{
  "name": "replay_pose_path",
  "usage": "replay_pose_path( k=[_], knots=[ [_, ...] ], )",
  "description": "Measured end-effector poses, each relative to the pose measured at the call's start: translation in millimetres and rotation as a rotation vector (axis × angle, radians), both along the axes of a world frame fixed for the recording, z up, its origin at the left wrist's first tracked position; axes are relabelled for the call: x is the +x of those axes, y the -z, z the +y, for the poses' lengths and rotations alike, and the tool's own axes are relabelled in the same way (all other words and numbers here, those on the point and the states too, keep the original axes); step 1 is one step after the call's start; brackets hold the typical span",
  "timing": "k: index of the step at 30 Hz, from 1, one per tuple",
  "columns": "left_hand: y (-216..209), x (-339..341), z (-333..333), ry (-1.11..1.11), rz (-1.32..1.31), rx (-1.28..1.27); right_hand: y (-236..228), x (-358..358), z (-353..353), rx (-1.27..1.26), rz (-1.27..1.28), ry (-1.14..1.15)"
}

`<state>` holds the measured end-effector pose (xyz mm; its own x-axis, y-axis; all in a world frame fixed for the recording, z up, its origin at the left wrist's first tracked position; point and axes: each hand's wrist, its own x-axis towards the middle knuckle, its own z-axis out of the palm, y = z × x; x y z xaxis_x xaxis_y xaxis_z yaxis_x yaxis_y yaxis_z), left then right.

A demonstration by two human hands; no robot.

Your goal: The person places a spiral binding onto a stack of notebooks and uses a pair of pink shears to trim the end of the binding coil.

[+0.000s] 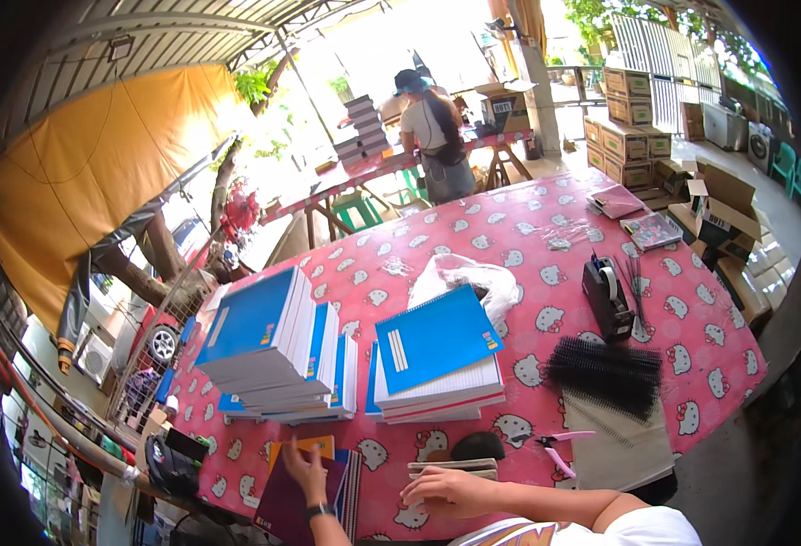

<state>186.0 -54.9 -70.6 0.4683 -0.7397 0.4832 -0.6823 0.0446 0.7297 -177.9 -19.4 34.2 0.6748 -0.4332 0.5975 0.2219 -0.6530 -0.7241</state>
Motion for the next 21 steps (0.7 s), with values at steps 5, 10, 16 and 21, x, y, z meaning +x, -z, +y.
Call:
replay_pose_path(
  k=[5, 10, 16, 21],
  knots=[
    [-64.8, -101.5, 70.8, 0.328, 0.93, -0.25, 7.7, 48.0, -6.2, 0.155, 0.169, 0.014],
    [-83.0, -186.7, 102.2, 0.503, 1.044, -0.302, 33.6, 131.2, 2.5, 0.322, 0.088, -0.085],
    [-67.7, -135.5, 109.8, 0.312, 0.818, -0.316, 36.1, 160.9, 13.8, 0.439, -0.03, -0.335],
    [-12.5, 19.5, 160.3, -0.428, 0.003, 0.07, 61.1, 204.6, -36.0, 0.295, 0.172, 0.209]
  ],
)
